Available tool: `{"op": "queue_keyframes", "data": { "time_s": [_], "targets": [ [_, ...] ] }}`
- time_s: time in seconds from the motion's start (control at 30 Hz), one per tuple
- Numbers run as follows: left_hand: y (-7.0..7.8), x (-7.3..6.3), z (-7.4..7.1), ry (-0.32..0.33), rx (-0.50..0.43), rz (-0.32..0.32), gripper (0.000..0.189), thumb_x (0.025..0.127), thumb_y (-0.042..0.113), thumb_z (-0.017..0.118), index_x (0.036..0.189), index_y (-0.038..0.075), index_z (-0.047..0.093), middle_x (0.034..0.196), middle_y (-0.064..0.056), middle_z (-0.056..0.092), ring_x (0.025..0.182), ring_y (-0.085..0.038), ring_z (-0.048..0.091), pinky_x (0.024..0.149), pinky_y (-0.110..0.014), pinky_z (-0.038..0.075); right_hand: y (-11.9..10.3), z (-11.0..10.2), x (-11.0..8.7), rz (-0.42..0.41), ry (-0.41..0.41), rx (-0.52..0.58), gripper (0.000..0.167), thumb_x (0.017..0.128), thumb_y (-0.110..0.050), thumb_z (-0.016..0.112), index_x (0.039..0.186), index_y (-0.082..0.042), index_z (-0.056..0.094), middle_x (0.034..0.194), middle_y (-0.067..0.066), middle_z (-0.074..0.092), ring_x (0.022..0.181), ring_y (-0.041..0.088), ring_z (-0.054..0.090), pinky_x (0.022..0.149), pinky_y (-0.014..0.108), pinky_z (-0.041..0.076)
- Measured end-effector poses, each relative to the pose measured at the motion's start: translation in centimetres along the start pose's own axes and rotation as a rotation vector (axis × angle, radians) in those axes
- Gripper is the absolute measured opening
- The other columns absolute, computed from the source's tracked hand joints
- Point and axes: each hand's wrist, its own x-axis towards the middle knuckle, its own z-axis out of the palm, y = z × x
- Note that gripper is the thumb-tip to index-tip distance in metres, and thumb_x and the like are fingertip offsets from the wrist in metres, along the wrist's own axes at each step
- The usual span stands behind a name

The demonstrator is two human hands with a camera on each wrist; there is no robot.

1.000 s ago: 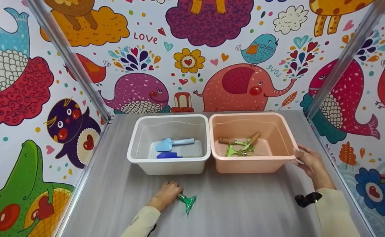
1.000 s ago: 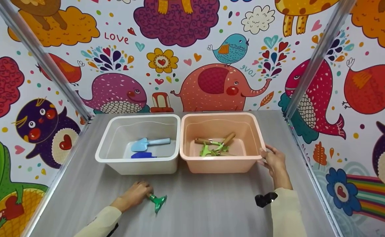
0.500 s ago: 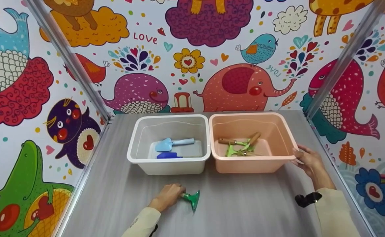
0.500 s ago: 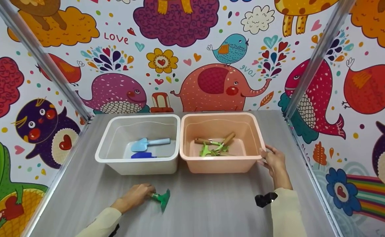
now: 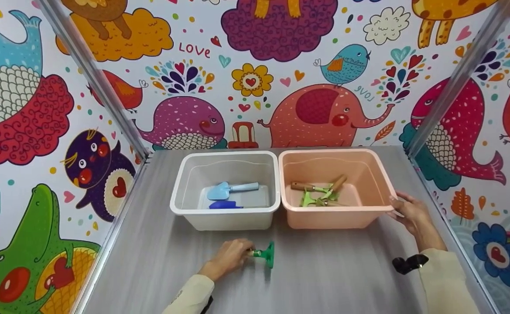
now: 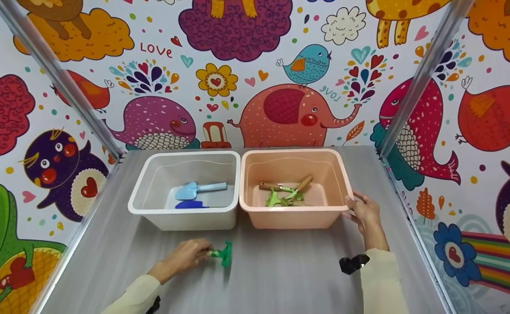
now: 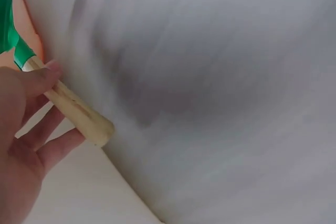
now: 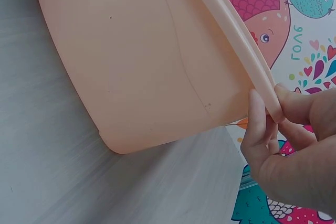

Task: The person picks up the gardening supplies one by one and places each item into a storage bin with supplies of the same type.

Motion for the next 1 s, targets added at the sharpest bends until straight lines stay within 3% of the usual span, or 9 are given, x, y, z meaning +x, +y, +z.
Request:
{"op": "queue_keyframes", "data": {
  "time_s": [0.27, 0.63, 0.83, 0.9, 1.0],
  "targets": [
    [1.0, 0.8, -0.9, 0.022, -0.097, -0.035, 0.012, 0.085, 0.005, 0.076, 0.089, 0.012, 0.068, 0.086, 0.003, 0.068, 0.078, -0.007, 0.062, 0.07, -0.028, 0.056, -0.1, 0.2, 0.0, 0.001, 0.016, -0.027, 0.078, 0.099, -0.027, 0.062, 0.16, -0.006, 0.017, 0.162, 0.028, 0.02, 0.079, -0.002, 0.06, 0.076, 0.02, 0.059],
    [2.3, 1.8, -2.7, 0.006, -0.351, -0.151, 0.015, 0.09, 0.012, 0.074, 0.105, 0.014, 0.073, 0.097, 0.002, 0.071, 0.086, -0.006, 0.063, 0.077, -0.026, 0.056, -0.1, 0.1, -0.1, 0.007, 0.008, 0.0, 0.078, 0.098, -0.026, 0.063, 0.159, -0.006, 0.019, 0.162, 0.027, 0.02, 0.08, -0.002, 0.06, 0.078, 0.021, 0.06],
    [3.2, 2.5, -4.0, -0.029, -0.527, -0.205, 0.02, 0.089, 0.011, 0.074, 0.109, 0.01, 0.072, 0.1, -0.002, 0.072, 0.089, -0.011, 0.066, 0.076, -0.023, 0.055, 0.0, 0.1, -0.1, 0.006, 0.008, -0.014, 0.078, 0.099, -0.026, 0.063, 0.159, -0.006, 0.018, 0.163, 0.027, 0.018, 0.08, -0.002, 0.059, 0.077, 0.021, 0.059],
    [3.5, 2.7, -4.5, -0.038, -0.584, -0.217, 0.021, 0.089, 0.01, 0.074, 0.109, 0.009, 0.071, 0.099, -0.003, 0.072, 0.09, -0.013, 0.066, 0.076, -0.023, 0.054, 0.0, 0.1, -0.1, 0.003, 0.004, -0.009, 0.078, 0.099, -0.025, 0.063, 0.159, -0.006, 0.018, 0.162, 0.027, 0.021, 0.08, -0.002, 0.059, 0.077, 0.021, 0.059],
    [3.9, 3.1, -5.1, -0.042, -0.641, -0.235, 0.022, 0.088, 0.01, 0.075, 0.109, 0.007, 0.071, 0.098, -0.005, 0.072, 0.09, -0.013, 0.065, 0.078, -0.026, 0.055, 0.0, 0.1, -0.1, -0.011, 0.003, 0.013, 0.079, 0.098, -0.024, 0.064, 0.159, -0.004, 0.019, 0.143, 0.025, 0.045, 0.079, -0.002, 0.06, 0.077, 0.021, 0.06]
  ]
}}
